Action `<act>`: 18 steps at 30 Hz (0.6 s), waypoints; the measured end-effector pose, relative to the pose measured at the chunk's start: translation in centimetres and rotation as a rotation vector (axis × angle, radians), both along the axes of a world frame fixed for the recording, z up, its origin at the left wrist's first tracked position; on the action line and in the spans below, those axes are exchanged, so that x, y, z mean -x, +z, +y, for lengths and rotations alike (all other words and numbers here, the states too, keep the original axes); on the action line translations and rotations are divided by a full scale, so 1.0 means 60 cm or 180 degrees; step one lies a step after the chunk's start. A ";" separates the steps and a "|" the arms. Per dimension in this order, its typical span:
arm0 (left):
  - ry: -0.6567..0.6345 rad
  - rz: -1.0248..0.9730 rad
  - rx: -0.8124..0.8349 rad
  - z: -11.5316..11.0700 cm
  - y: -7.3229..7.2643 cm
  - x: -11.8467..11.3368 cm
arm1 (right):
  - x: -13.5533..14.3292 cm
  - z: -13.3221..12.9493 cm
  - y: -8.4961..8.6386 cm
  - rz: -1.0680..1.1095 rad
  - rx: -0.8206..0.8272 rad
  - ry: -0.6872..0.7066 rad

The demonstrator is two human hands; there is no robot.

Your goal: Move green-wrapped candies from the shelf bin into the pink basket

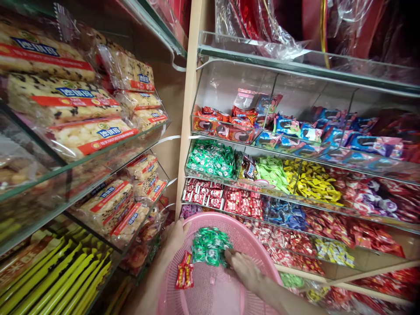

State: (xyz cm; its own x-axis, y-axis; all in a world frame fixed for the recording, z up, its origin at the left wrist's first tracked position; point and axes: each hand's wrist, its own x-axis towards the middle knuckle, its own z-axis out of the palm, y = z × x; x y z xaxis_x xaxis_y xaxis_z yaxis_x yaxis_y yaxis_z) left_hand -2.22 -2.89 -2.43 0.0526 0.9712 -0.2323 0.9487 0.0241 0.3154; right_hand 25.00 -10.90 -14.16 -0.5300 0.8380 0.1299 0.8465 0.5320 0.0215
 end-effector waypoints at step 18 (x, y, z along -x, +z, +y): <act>0.0028 -0.0131 0.0013 -0.001 -0.008 -0.003 | -0.006 0.012 -0.013 -0.0286 -0.0057 -0.0391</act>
State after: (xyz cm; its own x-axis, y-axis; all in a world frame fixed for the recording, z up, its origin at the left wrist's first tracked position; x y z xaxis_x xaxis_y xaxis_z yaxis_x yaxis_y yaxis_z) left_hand -2.07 -2.98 -2.89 0.0535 0.9708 -0.2340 0.9346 0.0339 0.3540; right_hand 25.37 -10.19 -14.93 -0.4338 0.8952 0.1022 0.8994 0.4234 0.1086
